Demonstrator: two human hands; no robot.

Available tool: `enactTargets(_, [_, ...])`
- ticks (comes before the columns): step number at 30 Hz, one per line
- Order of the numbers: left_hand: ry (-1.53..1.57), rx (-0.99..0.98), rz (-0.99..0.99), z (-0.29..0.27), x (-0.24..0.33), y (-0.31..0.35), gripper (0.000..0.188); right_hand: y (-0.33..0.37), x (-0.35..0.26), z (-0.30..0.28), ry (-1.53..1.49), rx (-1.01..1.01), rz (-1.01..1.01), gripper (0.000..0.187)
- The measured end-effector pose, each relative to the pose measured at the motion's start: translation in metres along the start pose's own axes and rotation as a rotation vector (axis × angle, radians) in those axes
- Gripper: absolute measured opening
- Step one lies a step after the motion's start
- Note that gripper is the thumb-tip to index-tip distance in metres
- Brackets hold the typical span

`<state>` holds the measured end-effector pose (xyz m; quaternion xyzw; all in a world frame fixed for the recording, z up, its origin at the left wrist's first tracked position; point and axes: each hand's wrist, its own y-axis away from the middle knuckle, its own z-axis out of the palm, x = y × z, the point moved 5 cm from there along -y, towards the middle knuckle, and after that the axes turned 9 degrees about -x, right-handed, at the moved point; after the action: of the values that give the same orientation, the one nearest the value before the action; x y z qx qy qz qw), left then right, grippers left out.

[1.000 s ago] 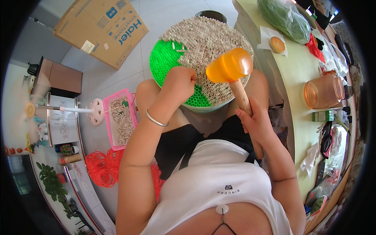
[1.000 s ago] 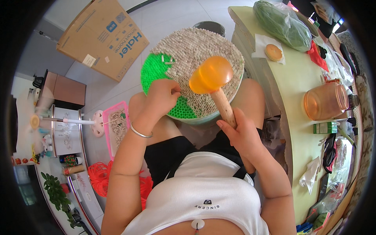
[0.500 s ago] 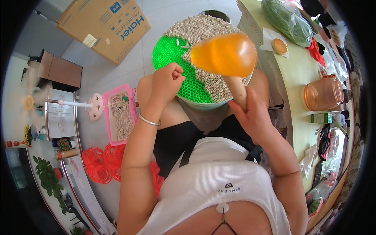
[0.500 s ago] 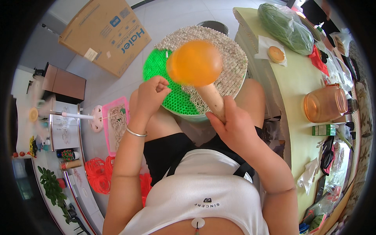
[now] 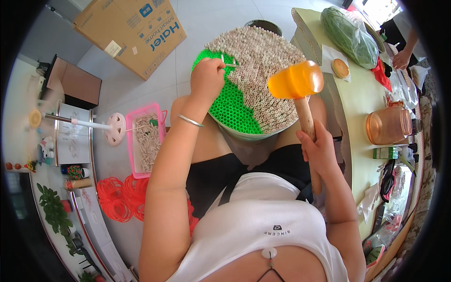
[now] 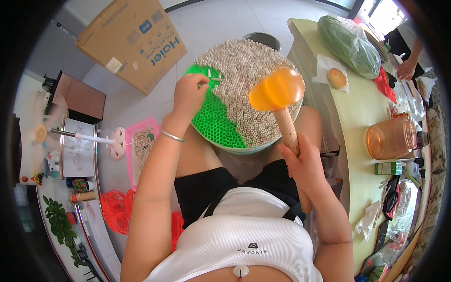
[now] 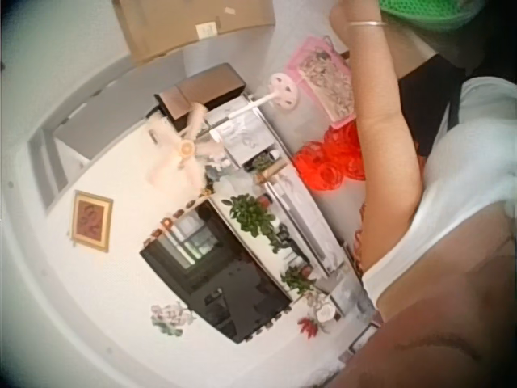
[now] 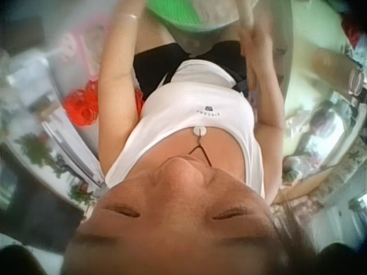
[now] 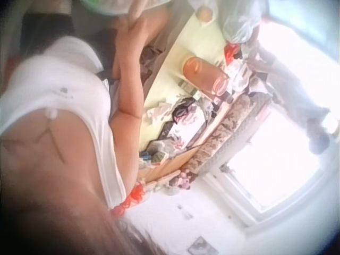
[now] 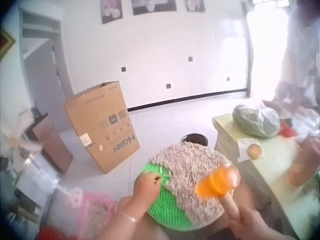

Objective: The person picks up white cylindrical pegs from a tray and inserts them into a circular green grid, then uses a yellow mallet to tap the pegs into the holes.

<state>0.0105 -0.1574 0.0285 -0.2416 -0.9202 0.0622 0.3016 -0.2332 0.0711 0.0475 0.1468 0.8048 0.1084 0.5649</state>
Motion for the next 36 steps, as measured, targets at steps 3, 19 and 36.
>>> enactTargets(3, [-0.082, 0.031, 0.027, 0.006, 0.001, -0.014, 0.012, 0.002, 0.009, 0.002, -0.042, -0.028, 0.043, 0.021])
enactTargets(19, [0.251, -0.093, -0.013, -0.015, 0.023, 0.041, 0.009, -0.002, 0.018, 0.008, -0.053, -0.066, 0.051, 0.022])
enactTargets(36, [-0.232, -0.423, 0.191, 0.027, 0.055, 0.034, 0.012, 0.001, 0.002, 0.017, 0.013, -0.108, -0.016, 0.025])
